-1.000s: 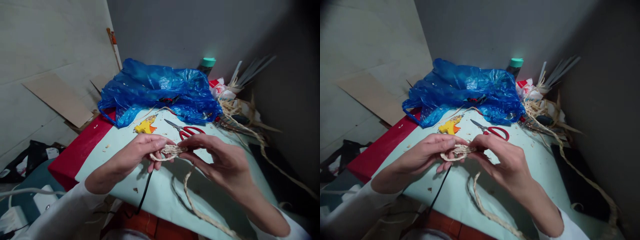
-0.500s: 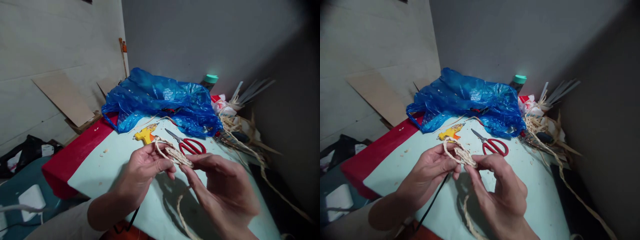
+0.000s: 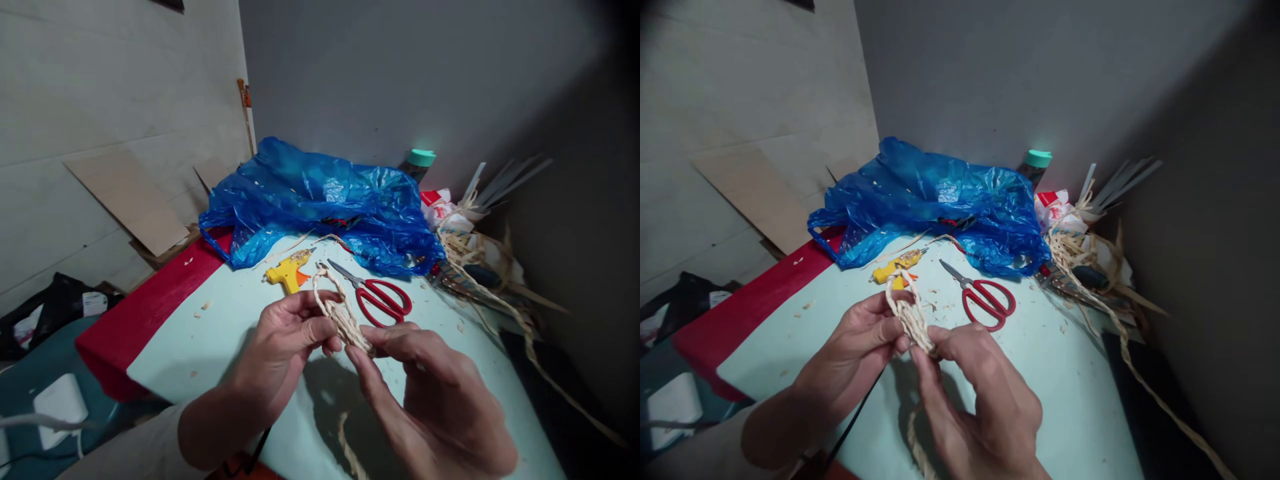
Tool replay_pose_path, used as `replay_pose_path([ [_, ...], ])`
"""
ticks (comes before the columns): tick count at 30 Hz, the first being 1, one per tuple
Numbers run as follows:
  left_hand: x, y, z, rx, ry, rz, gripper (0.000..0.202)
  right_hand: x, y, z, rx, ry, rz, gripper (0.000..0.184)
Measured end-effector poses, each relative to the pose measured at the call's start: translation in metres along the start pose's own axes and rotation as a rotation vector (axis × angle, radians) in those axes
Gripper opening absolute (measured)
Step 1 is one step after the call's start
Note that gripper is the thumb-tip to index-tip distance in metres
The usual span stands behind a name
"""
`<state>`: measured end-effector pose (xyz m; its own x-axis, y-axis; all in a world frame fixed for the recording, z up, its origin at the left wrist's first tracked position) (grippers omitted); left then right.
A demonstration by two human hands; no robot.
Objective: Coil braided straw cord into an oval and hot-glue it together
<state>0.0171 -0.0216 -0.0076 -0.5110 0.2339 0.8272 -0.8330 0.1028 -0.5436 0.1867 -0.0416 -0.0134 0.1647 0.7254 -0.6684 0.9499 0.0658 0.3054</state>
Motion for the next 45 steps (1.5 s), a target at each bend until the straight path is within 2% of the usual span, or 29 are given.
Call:
replay_pose_path([
  [2, 0.001, -0.001, 0.0, -0.048, 0.033, 0.029, 0.021, -0.002, -0.005, -0.002, 0.018, 0.001, -0.01, 0.032],
  [4, 0.001, -0.002, 0.0, -0.088, 0.071, 0.05, 0.019, -0.006, -0.013, -0.003, 0.076, 0.007, -0.032, 0.03],
  [6, 0.0, -0.002, 0.001, -0.11, 0.096, 0.081, 0.016, -0.01, -0.022, -0.002, 0.22, 0.035, -0.074, 0.03],
  [9, -0.002, -0.002, 0.001, -0.144, 0.13, 0.112, 0.016, -0.014, -0.031, -0.001, 0.431, 0.046, -0.146, 0.042],
  [11, -0.005, -0.003, 0.002, -0.19, 0.14, 0.105, 0.015, -0.015, -0.034, -0.002, 0.411, 0.056, -0.149, 0.044],
  [13, -0.007, -0.004, 0.002, -0.188, 0.133, 0.078, 0.016, -0.015, -0.033, -0.005, 0.371, 0.11, -0.109, 0.042],
  [16, -0.009, -0.008, 0.004, -0.097, 0.1, 0.011, 0.019, -0.012, -0.031, -0.005, 0.36, 0.188, -0.059, 0.04],
  [21, -0.01, -0.017, 0.006, -0.028, 0.053, -0.1, 0.017, -0.006, -0.028, 0.001, 0.281, 0.153, 0.064, 0.039],
  [24, -0.006, -0.018, 0.006, 0.004, 0.027, -0.125, 0.015, -0.007, -0.024, 0.0, 0.172, 0.2, 0.163, 0.04],
  [27, -0.002, -0.016, 0.005, 0.022, 0.049, -0.139, 0.016, -0.012, -0.019, -0.003, 0.024, 0.257, 0.159, 0.042],
  [29, 0.0, -0.014, 0.005, -0.002, 0.063, -0.141, 0.014, -0.014, -0.013, -0.005, -0.021, 0.202, 0.085, 0.041],
  [31, 0.002, -0.012, 0.005, -0.047, 0.081, -0.155, 0.014, -0.013, -0.004, -0.007, 0.097, 0.082, 0.028, 0.034],
  [33, 0.003, -0.011, 0.005, -0.083, 0.116, -0.192, 0.016, -0.009, 0.007, -0.01, 0.269, -0.078, 0.024, 0.023],
  [34, 0.002, -0.011, 0.005, -0.101, 0.142, -0.219, 0.017, -0.006, 0.012, -0.013, 0.309, -0.172, 0.012, 0.018],
  [35, 0.001, -0.011, 0.005, -0.118, 0.164, -0.245, 0.018, -0.002, 0.016, -0.016, 0.3, -0.289, -0.051, 0.017],
  [37, -0.001, -0.012, 0.005, -0.153, 0.203, -0.287, 0.02, 0.007, 0.02, -0.02, 0.219, -0.493, -0.329, 0.024],
  [39, -0.003, -0.012, 0.006, -0.174, 0.214, -0.332, 0.021, 0.013, 0.02, -0.023, 0.136, -0.626, -0.596, 0.027],
  [41, -0.005, -0.011, 0.006, -0.181, 0.211, -0.394, 0.023, 0.015, 0.018, -0.024, 0.117, -0.689, -0.765, 0.025],
  [45, -0.008, -0.009, 0.008, -0.222, 0.206, -0.495, 0.028, 0.012, 0.012, -0.026, 0.185, -0.727, -0.906, 0.017],
])
Point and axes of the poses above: each hand's wrist, its own z-axis away from the middle knuckle, its own y-axis out of the back of the hand, x = y × z, the point moved 1 cm from there along -z, towards the middle knuckle, and after that the axes turned 14 degrees about -z, right-handed, at the moved point
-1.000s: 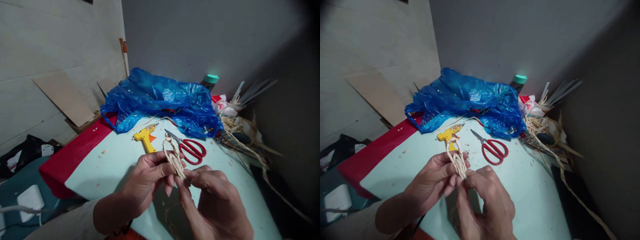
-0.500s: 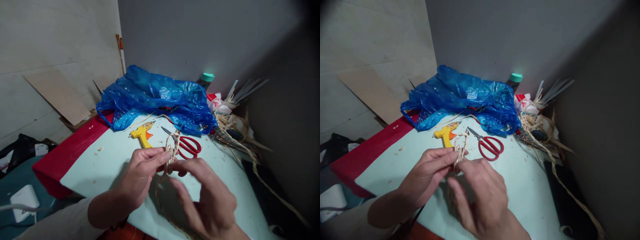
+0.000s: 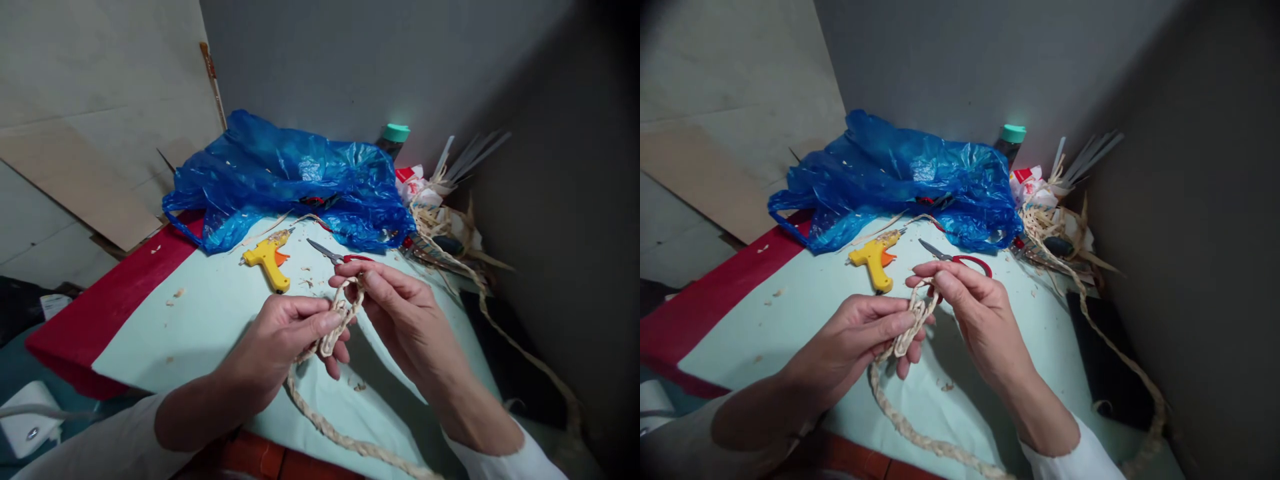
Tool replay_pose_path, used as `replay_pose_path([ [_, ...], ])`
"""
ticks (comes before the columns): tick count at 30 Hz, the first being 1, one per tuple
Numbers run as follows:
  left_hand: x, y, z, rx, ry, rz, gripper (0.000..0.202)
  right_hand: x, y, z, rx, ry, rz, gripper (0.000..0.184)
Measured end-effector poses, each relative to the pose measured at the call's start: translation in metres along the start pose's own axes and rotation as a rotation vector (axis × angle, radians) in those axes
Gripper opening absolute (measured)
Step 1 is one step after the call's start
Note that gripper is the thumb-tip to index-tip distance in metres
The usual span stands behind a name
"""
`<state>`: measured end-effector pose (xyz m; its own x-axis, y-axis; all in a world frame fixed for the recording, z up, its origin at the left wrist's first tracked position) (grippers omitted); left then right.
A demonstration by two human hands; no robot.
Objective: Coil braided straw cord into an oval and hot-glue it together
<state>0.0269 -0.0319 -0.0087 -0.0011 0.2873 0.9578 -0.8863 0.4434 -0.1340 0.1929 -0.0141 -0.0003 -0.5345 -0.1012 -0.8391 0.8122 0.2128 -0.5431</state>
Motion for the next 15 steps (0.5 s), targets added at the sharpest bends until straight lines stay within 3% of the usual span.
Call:
replay_pose_path([
  [5, -0.002, 0.002, 0.0, -0.018, 0.024, -0.047, 0.025, 0.003, -0.001, -0.003, 0.044, -0.043, -0.077, 0.015],
  [15, -0.001, 0.009, 0.0, 0.007, 0.107, -0.09, 0.027, 0.002, 0.009, -0.004, 0.142, 0.12, 0.141, 0.009],
])
Point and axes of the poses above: each hand's wrist, its own z-axis away from the middle knuckle, its own y-axis out of the back of the hand, x = y × z, the point moved 1 cm from there along -z, towards the middle knuckle, and after that the axes turned 14 degrees about -z, right-handed, at the moved point
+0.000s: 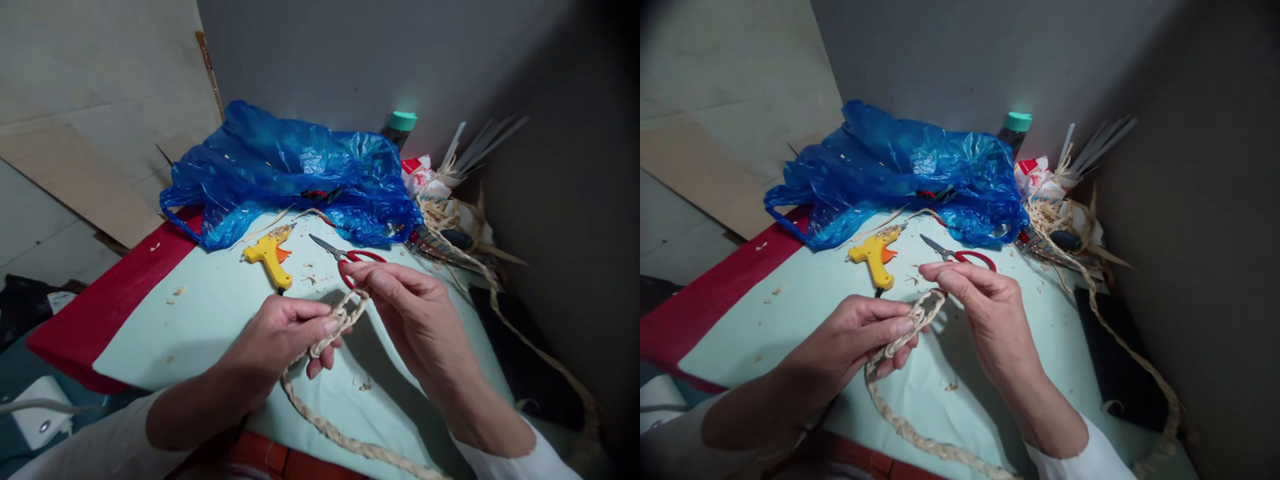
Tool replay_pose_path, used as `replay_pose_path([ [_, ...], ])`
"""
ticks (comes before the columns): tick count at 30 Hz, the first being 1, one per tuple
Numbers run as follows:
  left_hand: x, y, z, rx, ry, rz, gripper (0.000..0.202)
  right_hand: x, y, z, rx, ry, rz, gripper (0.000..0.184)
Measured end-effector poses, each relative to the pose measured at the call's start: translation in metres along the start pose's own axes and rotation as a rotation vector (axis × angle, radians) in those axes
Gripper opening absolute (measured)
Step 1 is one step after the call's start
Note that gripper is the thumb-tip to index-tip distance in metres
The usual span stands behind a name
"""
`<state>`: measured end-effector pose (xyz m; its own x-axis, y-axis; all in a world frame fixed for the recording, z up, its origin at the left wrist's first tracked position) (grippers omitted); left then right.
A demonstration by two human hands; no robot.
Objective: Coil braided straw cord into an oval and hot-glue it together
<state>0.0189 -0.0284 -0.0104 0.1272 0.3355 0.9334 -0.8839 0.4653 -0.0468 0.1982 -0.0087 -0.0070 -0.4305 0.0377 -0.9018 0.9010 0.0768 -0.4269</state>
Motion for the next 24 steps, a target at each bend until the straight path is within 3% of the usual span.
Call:
replay_pose_path([
  [7, -0.003, 0.004, 0.002, -0.007, -0.006, 0.102, 0.026, -0.008, 0.013, -0.009, 0.178, 0.133, 0.056, 0.024],
  [16, 0.007, 0.007, 0.009, -0.068, -0.024, 0.244, 0.024, -0.009, 0.01, -0.001, 0.072, 0.128, 0.202, 0.057],
  [24, 0.007, 0.012, 0.008, -0.119, 0.045, 0.352, 0.016, -0.017, 0.006, 0.001, -0.14, 0.122, 0.211, 0.017],
])
Point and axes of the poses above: each hand's wrist, its own z-axis away from the middle knuckle, its own y-axis out of the back of the hand, x = y × z, the point moved 1 cm from there along -z, towards the middle knuckle, and after that the axes turned 14 degrees about -z, right-handed, at the moved point
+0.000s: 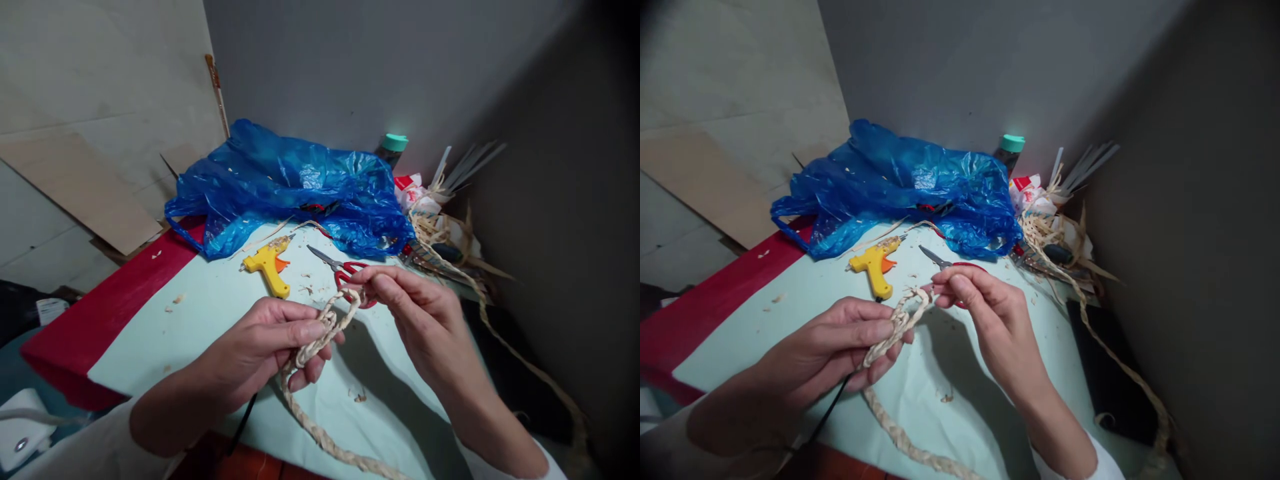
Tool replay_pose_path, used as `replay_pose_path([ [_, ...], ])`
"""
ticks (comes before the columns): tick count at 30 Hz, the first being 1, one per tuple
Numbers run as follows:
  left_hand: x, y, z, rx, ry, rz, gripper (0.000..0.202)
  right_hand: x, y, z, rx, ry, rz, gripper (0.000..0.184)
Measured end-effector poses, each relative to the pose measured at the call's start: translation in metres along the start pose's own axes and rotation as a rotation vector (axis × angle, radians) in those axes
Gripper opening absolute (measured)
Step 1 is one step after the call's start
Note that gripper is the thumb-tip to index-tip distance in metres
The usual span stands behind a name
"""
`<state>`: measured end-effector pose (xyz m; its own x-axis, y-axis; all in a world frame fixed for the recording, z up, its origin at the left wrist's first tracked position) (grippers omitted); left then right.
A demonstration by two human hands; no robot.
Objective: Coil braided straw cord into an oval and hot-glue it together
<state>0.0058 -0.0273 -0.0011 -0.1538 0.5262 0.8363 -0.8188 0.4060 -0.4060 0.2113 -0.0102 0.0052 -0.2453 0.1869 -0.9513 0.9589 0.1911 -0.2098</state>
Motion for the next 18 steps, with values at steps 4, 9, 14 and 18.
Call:
replay_pose_path([
  [4, 0.002, 0.0, -0.001, -0.06, -0.009, 0.063, 0.018, -0.006, -0.002, 0.003, -0.09, 0.047, 0.02, 0.025],
  [9, 0.001, 0.001, -0.002, -0.087, 0.041, 0.118, 0.018, -0.012, -0.007, 0.004, -0.081, 0.099, 0.165, 0.02],
  [14, -0.001, 0.004, -0.004, -0.068, 0.09, 0.127, 0.019, -0.007, -0.008, 0.005, 0.058, 0.17, 0.233, 0.006],
  [18, 0.001, 0.003, -0.006, -0.071, 0.053, 0.095, 0.02, 0.003, -0.008, 0.003, 0.087, 0.094, 0.049, 0.004],
])
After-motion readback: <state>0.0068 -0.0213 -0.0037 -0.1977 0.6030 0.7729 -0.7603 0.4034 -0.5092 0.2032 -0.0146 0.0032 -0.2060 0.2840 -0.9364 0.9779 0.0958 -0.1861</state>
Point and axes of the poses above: each hand's wrist, its own z-axis away from the middle knuckle, its own y-axis out of the back of the hand, x = y × z, the point moved 1 cm from there along -z, towards the middle knuckle, and after that the axes turned 14 degrees about -z, right-handed, at the moved point
